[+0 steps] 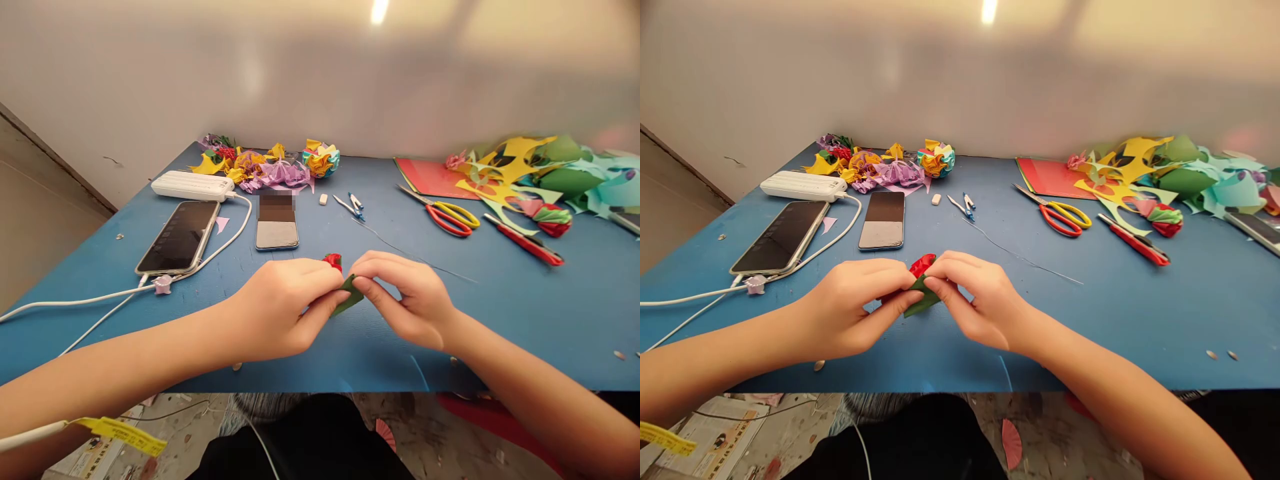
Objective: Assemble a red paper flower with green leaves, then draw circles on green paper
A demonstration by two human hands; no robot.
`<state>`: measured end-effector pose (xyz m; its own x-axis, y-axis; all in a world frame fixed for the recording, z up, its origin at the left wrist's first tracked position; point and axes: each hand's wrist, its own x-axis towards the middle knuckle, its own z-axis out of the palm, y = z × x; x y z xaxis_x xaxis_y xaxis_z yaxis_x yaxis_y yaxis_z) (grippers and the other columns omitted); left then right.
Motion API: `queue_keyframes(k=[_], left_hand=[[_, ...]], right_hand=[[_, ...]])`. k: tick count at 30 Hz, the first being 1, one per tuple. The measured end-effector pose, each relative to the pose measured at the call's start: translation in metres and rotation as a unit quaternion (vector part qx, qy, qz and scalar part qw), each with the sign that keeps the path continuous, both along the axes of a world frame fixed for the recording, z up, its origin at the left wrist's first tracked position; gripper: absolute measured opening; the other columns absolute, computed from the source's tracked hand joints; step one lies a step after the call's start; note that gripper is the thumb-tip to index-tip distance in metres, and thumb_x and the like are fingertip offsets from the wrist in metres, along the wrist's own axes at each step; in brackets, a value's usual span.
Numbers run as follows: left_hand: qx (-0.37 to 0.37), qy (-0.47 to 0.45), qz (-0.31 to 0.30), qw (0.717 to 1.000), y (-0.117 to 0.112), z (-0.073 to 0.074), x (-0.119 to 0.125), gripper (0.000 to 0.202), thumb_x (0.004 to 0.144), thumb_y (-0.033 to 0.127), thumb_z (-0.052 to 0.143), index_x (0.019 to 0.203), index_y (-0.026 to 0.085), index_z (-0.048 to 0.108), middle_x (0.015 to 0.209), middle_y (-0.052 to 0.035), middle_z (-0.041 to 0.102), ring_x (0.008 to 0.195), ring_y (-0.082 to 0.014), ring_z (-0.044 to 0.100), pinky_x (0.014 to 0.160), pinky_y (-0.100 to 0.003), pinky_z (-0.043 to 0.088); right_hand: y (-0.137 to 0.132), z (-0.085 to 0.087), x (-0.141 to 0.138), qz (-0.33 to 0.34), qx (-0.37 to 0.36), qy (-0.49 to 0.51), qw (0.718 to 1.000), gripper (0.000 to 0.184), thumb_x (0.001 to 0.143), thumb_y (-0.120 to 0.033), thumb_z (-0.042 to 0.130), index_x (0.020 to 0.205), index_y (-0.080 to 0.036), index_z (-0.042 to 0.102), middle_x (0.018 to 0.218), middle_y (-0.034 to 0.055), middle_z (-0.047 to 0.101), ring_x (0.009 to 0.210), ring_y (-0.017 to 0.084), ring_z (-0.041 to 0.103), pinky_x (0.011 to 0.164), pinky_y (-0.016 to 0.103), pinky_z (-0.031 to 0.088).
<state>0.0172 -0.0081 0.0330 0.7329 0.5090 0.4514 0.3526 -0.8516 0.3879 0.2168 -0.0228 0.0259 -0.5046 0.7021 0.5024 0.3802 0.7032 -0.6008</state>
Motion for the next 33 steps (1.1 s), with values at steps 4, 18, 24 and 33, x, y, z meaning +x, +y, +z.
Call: queue_keyframes(k=[4,18,24,33], left_hand=[[-0.005,-0.007,-0.007,1.0,-0.001,0.003,-0.001,0.018,0.086,0.013,0.044,0.073,0.016,0.055,0.062,0.0012,0.049,0.057,-0.0105,0.041,0.054,-0.024,0.034],[0.163,0.181,-0.003,0.97,0.017,-0.008,-0.004,0.025,0.085,0.025,0.048,0.108,0.022,0.057,0.087,-0.0018,0.062,0.073,-0.0155,0.056,0.058,-0.027,0.038],[0.248,0.19,0.007,0.95,0.022,-0.012,-0.003,0.018,0.087,0.019,0.044,0.093,0.02,0.061,0.075,-0.0009,0.06,0.066,-0.0151,0.053,0.053,-0.027,0.033],[0.232,0.053,0.046,0.97,0.022,-0.014,-0.002,0.02,0.09,0.019,0.044,0.08,0.016,0.062,0.067,-0.0005,0.062,0.06,-0.0121,0.053,0.054,-0.024,0.037]], right_hand=[[-0.001,0.003,0.001,0.014,-0.02,-0.004,1.0,0.004,0.084,-0.021,0.058,0.087,-0.022,0.056,0.077,0.0006,0.061,0.065,0.011,0.054,0.061,0.025,0.047],[0.031,0.0,0.03,-0.084,-0.246,0.091,0.961,0.03,0.088,-0.045,0.049,0.073,-0.02,0.049,0.058,-0.0029,0.048,0.047,0.007,0.041,0.041,0.019,0.033],[0.027,0.005,0.029,0.018,-0.336,0.055,0.94,0.02,0.083,-0.036,0.059,0.079,-0.017,0.056,0.059,-0.0027,0.053,0.047,0.006,0.047,0.042,0.019,0.036],[0.012,-0.004,0.021,0.074,-0.023,-0.081,0.994,0.01,0.086,-0.021,0.055,0.088,-0.02,0.065,0.078,0.0031,0.061,0.067,0.011,0.053,0.062,0.023,0.044]])
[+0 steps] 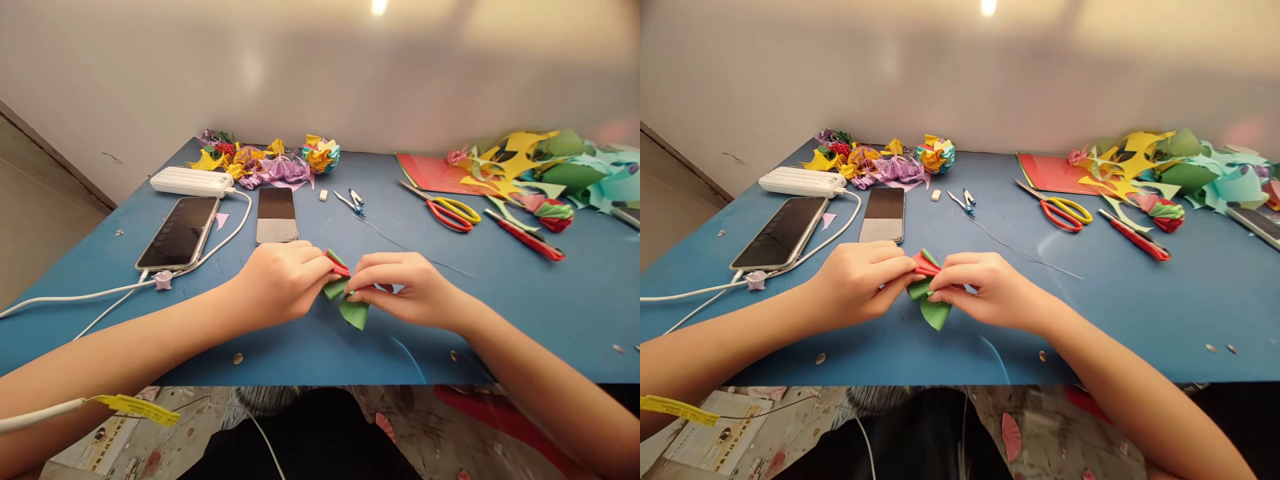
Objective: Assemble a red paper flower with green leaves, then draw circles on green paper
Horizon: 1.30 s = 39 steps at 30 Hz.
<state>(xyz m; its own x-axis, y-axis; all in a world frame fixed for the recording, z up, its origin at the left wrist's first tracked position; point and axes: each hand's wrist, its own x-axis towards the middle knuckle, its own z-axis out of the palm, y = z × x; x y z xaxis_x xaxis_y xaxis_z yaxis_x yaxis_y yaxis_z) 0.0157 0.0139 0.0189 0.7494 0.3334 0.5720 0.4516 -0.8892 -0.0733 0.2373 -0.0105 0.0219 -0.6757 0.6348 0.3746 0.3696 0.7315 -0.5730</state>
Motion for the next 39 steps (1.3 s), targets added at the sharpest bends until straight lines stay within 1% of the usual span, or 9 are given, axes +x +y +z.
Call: queue_keyframes(k=[3,6,9,13,20,26,34,37,39], left_hand=[[-0.069,-0.006,-0.02,0.997,-0.006,0.003,0.002,0.023,0.09,0.018,0.042,0.079,0.015,0.061,0.067,-0.0015,0.061,0.062,-0.0127,0.055,0.054,-0.024,0.038],[-0.138,-0.029,-0.024,0.99,-0.009,0.003,0.004,0.022,0.092,0.019,0.04,0.078,0.015,0.058,0.069,-0.0015,0.059,0.062,-0.0118,0.053,0.056,-0.023,0.039],[-0.184,-0.058,-0.016,0.981,-0.013,0.002,0.006,0.021,0.092,0.019,0.04,0.077,0.015,0.055,0.065,0.0005,0.054,0.059,-0.0107,0.049,0.057,-0.022,0.037],[-0.239,-0.084,-0.034,0.967,-0.021,0.003,0.007,0.021,0.093,0.016,0.038,0.076,0.015,0.051,0.063,0.0024,0.049,0.056,-0.0092,0.043,0.056,-0.02,0.036],[-0.241,-0.052,-0.075,0.966,-0.022,0.009,0.004,0.017,0.092,0.021,0.043,0.08,0.014,0.052,0.068,-0.0001,0.052,0.061,-0.0111,0.044,0.059,-0.022,0.036],[-0.234,-0.027,-0.1,0.967,-0.019,0.015,0.002,0.017,0.091,0.016,0.039,0.081,0.014,0.053,0.067,-0.001,0.05,0.06,-0.0118,0.042,0.056,-0.024,0.035],[-0.223,-0.002,-0.127,0.967,-0.018,0.021,-0.001,0.017,0.087,0.009,0.038,0.084,0.015,0.054,0.068,-0.0011,0.049,0.061,-0.0121,0.04,0.056,-0.025,0.033],[-0.219,-0.007,-0.124,0.968,-0.017,0.019,-0.002,0.017,0.086,0.009,0.039,0.081,0.015,0.054,0.066,-0.0005,0.047,0.06,-0.0121,0.039,0.056,-0.024,0.033],[-0.21,-0.01,-0.117,0.97,-0.015,0.018,-0.002,0.015,0.086,0.009,0.041,0.08,0.015,0.054,0.066,-0.0002,0.046,0.06,-0.0122,0.039,0.055,-0.025,0.032]], right_hand=[[-0.005,-0.006,-0.003,-0.021,0.122,-0.007,0.992,0.012,0.085,-0.018,0.055,0.091,-0.023,0.065,0.081,0.0033,0.059,0.064,0.01,0.052,0.058,0.023,0.042],[-0.009,-0.01,-0.009,-0.044,0.156,0.031,0.986,0.012,0.084,-0.016,0.057,0.092,-0.023,0.064,0.082,0.0032,0.057,0.065,0.01,0.051,0.057,0.022,0.043],[-0.011,-0.013,-0.016,-0.069,0.112,0.091,0.987,0.008,0.083,-0.015,0.059,0.09,-0.02,0.059,0.079,0.002,0.056,0.066,0.009,0.052,0.059,0.021,0.046],[-0.012,-0.014,-0.02,-0.121,0.023,0.117,0.985,0.013,0.081,-0.022,0.063,0.089,-0.019,0.053,0.074,-0.0013,0.057,0.062,0.009,0.052,0.054,0.021,0.045],[-0.011,-0.009,-0.017,-0.077,0.069,0.112,0.988,0.003,0.084,-0.015,0.057,0.082,-0.017,0.058,0.072,0.0018,0.059,0.063,0.009,0.051,0.058,0.021,0.045],[-0.011,-0.005,-0.014,-0.041,0.009,0.114,0.993,0.004,0.084,-0.014,0.057,0.084,-0.017,0.06,0.076,0.0021,0.061,0.067,0.01,0.055,0.061,0.023,0.046],[-0.001,0.0,-0.007,0.014,-0.159,0.133,0.978,0.005,0.081,-0.02,0.063,0.08,-0.016,0.065,0.076,0.0031,0.064,0.073,0.013,0.059,0.063,0.025,0.049],[-0.001,0.001,-0.007,0.012,-0.172,0.13,0.976,0.008,0.085,-0.021,0.059,0.081,-0.016,0.065,0.074,0.0026,0.063,0.069,0.012,0.058,0.06,0.024,0.049],[-0.004,0.001,-0.01,-0.004,-0.14,0.124,0.982,0.01,0.086,-0.02,0.056,0.083,-0.016,0.064,0.076,0.0025,0.063,0.065,0.01,0.058,0.058,0.023,0.049]])
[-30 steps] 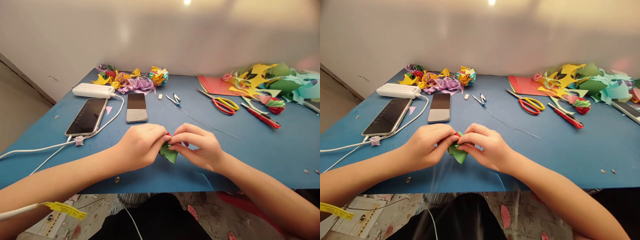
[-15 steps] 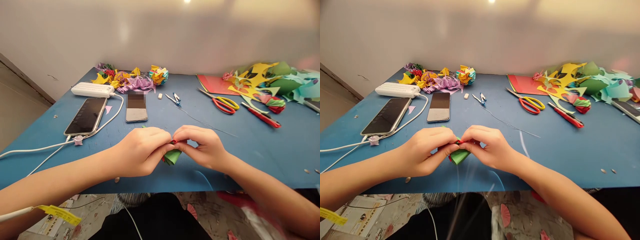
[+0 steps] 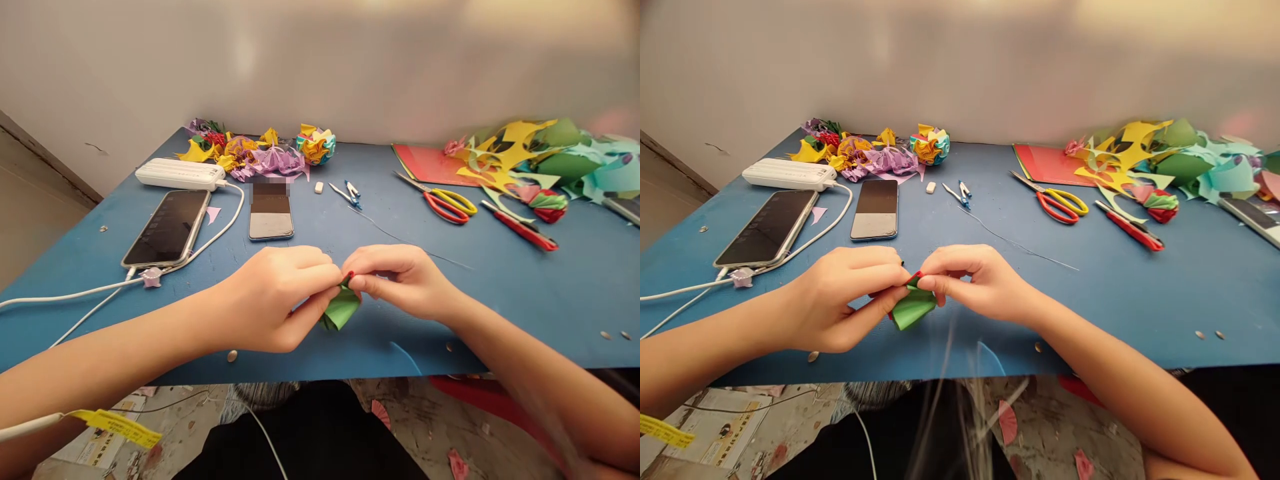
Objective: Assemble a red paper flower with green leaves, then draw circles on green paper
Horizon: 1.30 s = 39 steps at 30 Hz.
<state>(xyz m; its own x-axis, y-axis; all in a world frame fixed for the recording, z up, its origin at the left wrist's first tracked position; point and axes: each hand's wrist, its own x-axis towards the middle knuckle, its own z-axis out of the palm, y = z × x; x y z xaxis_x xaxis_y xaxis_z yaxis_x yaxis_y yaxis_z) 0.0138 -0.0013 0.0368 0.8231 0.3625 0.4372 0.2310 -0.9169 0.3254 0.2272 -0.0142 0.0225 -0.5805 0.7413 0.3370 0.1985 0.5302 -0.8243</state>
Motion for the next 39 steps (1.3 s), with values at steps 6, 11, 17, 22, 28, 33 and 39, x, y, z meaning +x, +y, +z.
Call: queue_keyframes(k=[6,11,17,22,28,33,39], left_hand=[[0.019,-0.013,0.035,0.999,0.0,-0.003,0.002,0.013,0.084,0.01,0.045,0.075,0.014,0.054,0.064,0.0009,0.045,0.059,-0.0111,0.038,0.055,-0.024,0.032],[0.031,-0.011,0.063,0.997,-0.002,-0.005,0.003,0.015,0.085,0.014,0.046,0.072,0.014,0.054,0.061,0.0019,0.046,0.057,-0.0103,0.04,0.053,-0.024,0.032],[0.045,-0.005,0.071,0.996,-0.002,-0.007,0.003,0.019,0.087,0.017,0.045,0.071,0.016,0.055,0.061,0.0011,0.051,0.057,-0.0109,0.043,0.054,-0.024,0.034],[0.099,-0.003,0.064,0.993,-0.003,-0.006,0.003,0.019,0.088,0.016,0.042,0.076,0.015,0.056,0.064,-0.0008,0.053,0.058,-0.0119,0.045,0.054,-0.023,0.036],[0.185,0.002,0.052,0.981,0.0,-0.007,0.004,0.02,0.088,0.015,0.044,0.07,0.015,0.054,0.06,-0.001,0.053,0.056,-0.0124,0.044,0.052,-0.023,0.036],[0.222,0.011,0.044,0.974,0.002,-0.006,0.003,0.02,0.087,0.015,0.046,0.069,0.015,0.054,0.06,-0.0013,0.054,0.056,-0.0129,0.044,0.051,-0.024,0.035],[0.178,0.04,0.05,0.982,0.001,-0.004,0.003,0.02,0.089,0.016,0.04,0.072,0.015,0.052,0.064,-0.0009,0.052,0.057,-0.0128,0.043,0.052,-0.025,0.033]], right_hand=[[-0.012,-0.004,-0.007,-0.12,0.18,-0.007,0.976,0.009,0.081,-0.011,0.06,0.086,-0.017,0.064,0.074,0.0008,0.063,0.056,0.007,0.054,0.054,0.021,0.048],[-0.015,-0.004,-0.006,-0.101,0.208,-0.004,0.973,0.014,0.081,-0.008,0.058,0.088,-0.018,0.065,0.077,0.0015,0.066,0.063,0.009,0.06,0.06,0.02,0.052],[-0.016,-0.002,-0.007,-0.099,0.233,-0.04,0.966,0.015,0.083,-0.009,0.055,0.09,-0.019,0.064,0.079,0.0028,0.068,0.065,0.01,0.061,0.06,0.021,0.053],[-0.016,-0.002,-0.007,-0.098,0.253,-0.051,0.961,0.019,0.082,-0.007,0.056,0.093,-0.02,0.063,0.082,0.003,0.068,0.07,0.01,0.063,0.064,0.021,0.053],[-0.017,-0.003,-0.006,-0.096,0.281,-0.08,0.951,0.023,0.081,-0.006,0.056,0.099,-0.021,0.06,0.085,0.0028,0.068,0.07,0.01,0.062,0.064,0.021,0.053],[-0.017,-0.006,-0.005,-0.1,0.319,-0.112,0.936,0.025,0.082,-0.008,0.057,0.102,-0.021,0.059,0.088,0.0038,0.068,0.072,0.012,0.063,0.064,0.023,0.053],[-0.02,-0.008,-0.006,-0.12,0.3,-0.082,0.943,0.024,0.082,-0.01,0.057,0.1,-0.025,0.059,0.084,0.0016,0.068,0.072,0.013,0.064,0.065,0.024,0.054]])
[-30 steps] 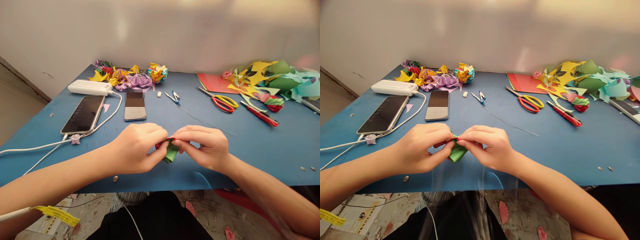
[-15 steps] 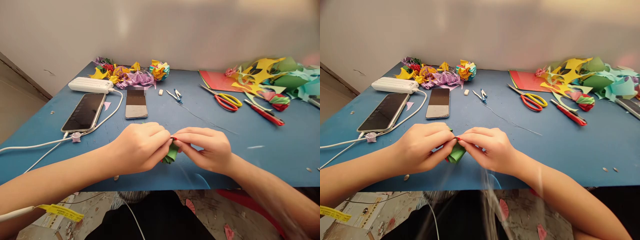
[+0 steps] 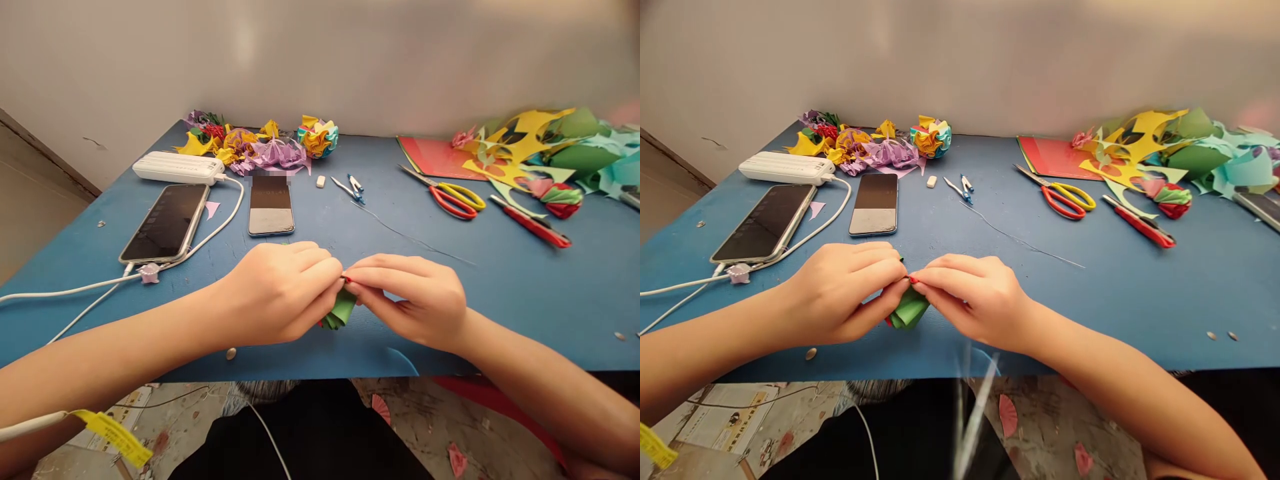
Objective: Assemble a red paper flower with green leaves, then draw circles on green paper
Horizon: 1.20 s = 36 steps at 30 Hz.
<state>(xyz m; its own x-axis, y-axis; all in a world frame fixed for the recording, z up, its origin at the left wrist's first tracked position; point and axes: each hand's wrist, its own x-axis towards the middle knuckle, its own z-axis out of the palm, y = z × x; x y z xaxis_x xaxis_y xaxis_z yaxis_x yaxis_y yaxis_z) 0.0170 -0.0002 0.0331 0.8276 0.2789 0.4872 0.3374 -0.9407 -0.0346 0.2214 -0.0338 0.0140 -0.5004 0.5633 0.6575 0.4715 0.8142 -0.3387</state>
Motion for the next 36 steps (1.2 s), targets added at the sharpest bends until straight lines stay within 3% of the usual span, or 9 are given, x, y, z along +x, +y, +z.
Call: queue_keyframes(k=[9,12,15,19,24,28,32,36], left_hand=[[-0.066,0.02,-0.018,0.997,-0.004,-0.001,-0.003,0.023,0.089,0.017,0.034,0.071,0.017,0.048,0.063,-0.0008,0.051,0.055,-0.0127,0.042,0.051,-0.026,0.03],[-0.108,0.031,-0.033,0.993,-0.005,0.003,-0.003,0.022,0.088,0.015,0.032,0.072,0.017,0.046,0.065,-0.0017,0.051,0.056,-0.0134,0.043,0.051,-0.027,0.03],[-0.153,0.032,-0.038,0.987,-0.005,0.005,-0.002,0.023,0.091,0.019,0.031,0.073,0.018,0.045,0.065,-0.0009,0.049,0.056,-0.0135,0.042,0.052,-0.027,0.031],[-0.151,0.057,-0.009,0.987,-0.005,0.003,-0.001,0.024,0.093,0.021,0.033,0.073,0.017,0.046,0.064,0.0001,0.049,0.055,-0.0129,0.043,0.053,-0.027,0.03],[-0.101,0.088,-0.018,0.991,-0.005,0.002,-0.002,0.024,0.091,0.019,0.031,0.076,0.016,0.049,0.067,-0.0023,0.051,0.058,-0.014,0.043,0.054,-0.028,0.032],[-0.074,0.09,-0.034,0.993,-0.006,0.003,-0.002,0.025,0.091,0.018,0.03,0.073,0.016,0.048,0.066,-0.003,0.05,0.057,-0.0149,0.041,0.053,-0.029,0.033],[-0.077,0.086,-0.027,0.993,-0.008,0.004,-0.001,0.024,0.09,0.018,0.031,0.072,0.016,0.047,0.065,-0.0023,0.049,0.056,-0.0148,0.039,0.053,-0.03,0.032],[-0.039,0.051,0.019,0.998,-0.012,0.003,0.003,0.027,0.092,0.02,0.031,0.07,0.017,0.047,0.063,-0.0022,0.049,0.056,-0.015,0.039,0.052,-0.029,0.032]], right_hand=[[0.003,0.011,-0.003,0.055,-0.15,0.031,0.987,0.009,0.082,-0.013,0.06,0.079,-0.021,0.063,0.072,-0.0007,0.067,0.061,0.01,0.059,0.057,0.022,0.051],[0.002,0.011,-0.005,0.055,-0.169,0.034,0.983,0.008,0.081,-0.013,0.06,0.077,-0.02,0.062,0.069,-0.001,0.066,0.059,0.009,0.057,0.055,0.021,0.049],[-0.001,0.007,-0.005,0.037,-0.134,0.025,0.99,0.008,0.081,-0.013,0.06,0.078,-0.02,0.062,0.069,-0.0006,0.065,0.06,0.009,0.057,0.057,0.021,0.049],[-0.003,0.003,-0.004,0.014,-0.059,0.001,0.998,0.011,0.083,-0.012,0.056,0.084,-0.021,0.061,0.076,0.0019,0.065,0.067,0.011,0.06,0.063,0.023,0.051],[0.001,0.012,0.0,0.081,-0.139,-0.024,0.987,0.014,0.085,-0.012,0.051,0.089,-0.02,0.061,0.081,0.0032,0.066,0.066,0.01,0.058,0.059,0.021,0.05],[0.002,0.015,0.001,0.095,-0.151,-0.038,0.983,0.012,0.086,-0.013,0.05,0.089,-0.019,0.06,0.083,0.0032,0.065,0.069,0.01,0.058,0.064,0.022,0.05],[-0.001,0.007,0.001,0.062,-0.074,-0.05,0.994,0.012,0.086,-0.013,0.05,0.094,-0.019,0.058,0.084,0.0037,0.064,0.07,0.01,0.058,0.065,0.022,0.05],[-0.004,0.0,0.001,0.008,0.028,-0.106,0.994,0.014,0.083,-0.013,0.054,0.097,-0.017,0.057,0.086,0.0068,0.064,0.073,0.014,0.06,0.065,0.026,0.05]])
